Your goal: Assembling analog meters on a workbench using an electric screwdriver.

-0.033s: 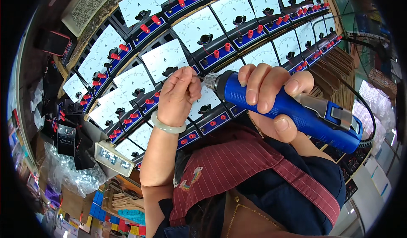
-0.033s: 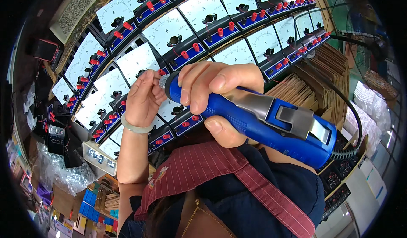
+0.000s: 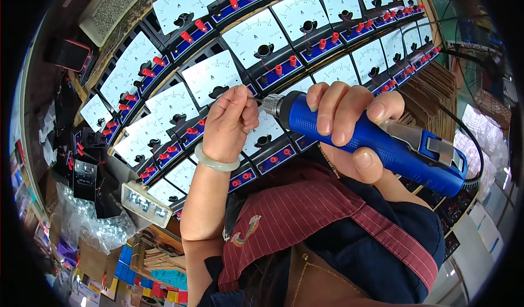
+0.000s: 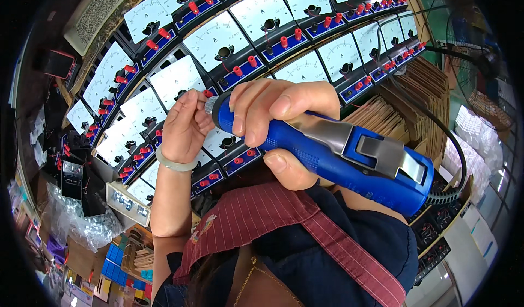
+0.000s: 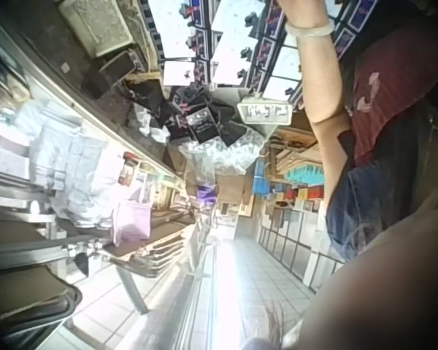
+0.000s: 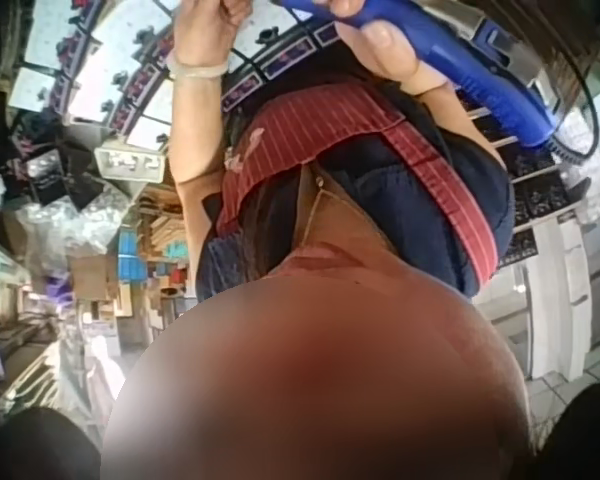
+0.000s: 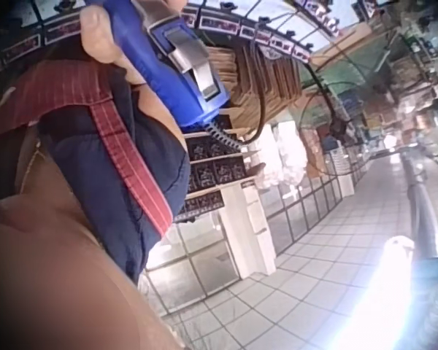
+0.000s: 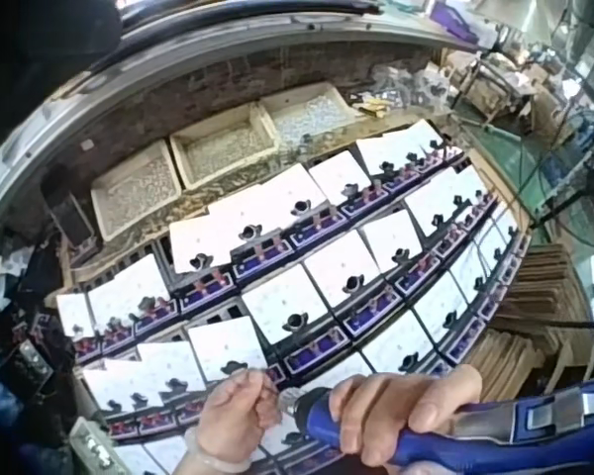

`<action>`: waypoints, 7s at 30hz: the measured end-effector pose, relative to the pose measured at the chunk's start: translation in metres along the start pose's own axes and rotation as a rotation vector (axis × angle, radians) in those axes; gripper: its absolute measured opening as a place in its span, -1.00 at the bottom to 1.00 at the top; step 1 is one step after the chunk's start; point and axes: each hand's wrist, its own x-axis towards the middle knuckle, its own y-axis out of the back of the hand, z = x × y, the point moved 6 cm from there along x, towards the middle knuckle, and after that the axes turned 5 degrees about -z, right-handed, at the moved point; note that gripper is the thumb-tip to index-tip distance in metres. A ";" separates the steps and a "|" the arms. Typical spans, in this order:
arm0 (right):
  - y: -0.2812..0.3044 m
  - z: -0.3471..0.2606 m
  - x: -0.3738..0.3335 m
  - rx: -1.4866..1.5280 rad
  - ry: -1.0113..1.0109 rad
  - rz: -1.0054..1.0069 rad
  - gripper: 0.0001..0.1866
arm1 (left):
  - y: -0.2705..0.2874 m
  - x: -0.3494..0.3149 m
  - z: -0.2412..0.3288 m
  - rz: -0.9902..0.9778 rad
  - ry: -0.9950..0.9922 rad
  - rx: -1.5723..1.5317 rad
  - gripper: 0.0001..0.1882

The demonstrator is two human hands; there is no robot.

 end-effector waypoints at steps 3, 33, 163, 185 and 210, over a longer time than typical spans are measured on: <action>0.003 0.002 0.002 0.017 -0.018 -0.007 -0.54 | 0.001 0.009 -0.007 -0.040 0.022 -0.086 -0.69; 0.029 0.077 0.012 -0.390 0.035 -0.040 -0.65 | 0.003 0.063 0.060 0.346 -0.404 1.943 -0.45; -0.078 0.063 0.008 -0.034 0.091 -0.086 -0.52 | 0.105 -0.031 0.025 -0.017 -0.113 -0.176 -0.75; -0.098 0.107 0.004 -0.207 -0.155 -0.197 -0.56 | 0.125 -0.047 0.060 0.195 -0.280 0.772 -0.79; -0.128 0.068 0.002 -0.093 -0.109 -0.065 -0.59 | 0.147 -0.090 0.050 0.184 -0.182 -0.249 -0.66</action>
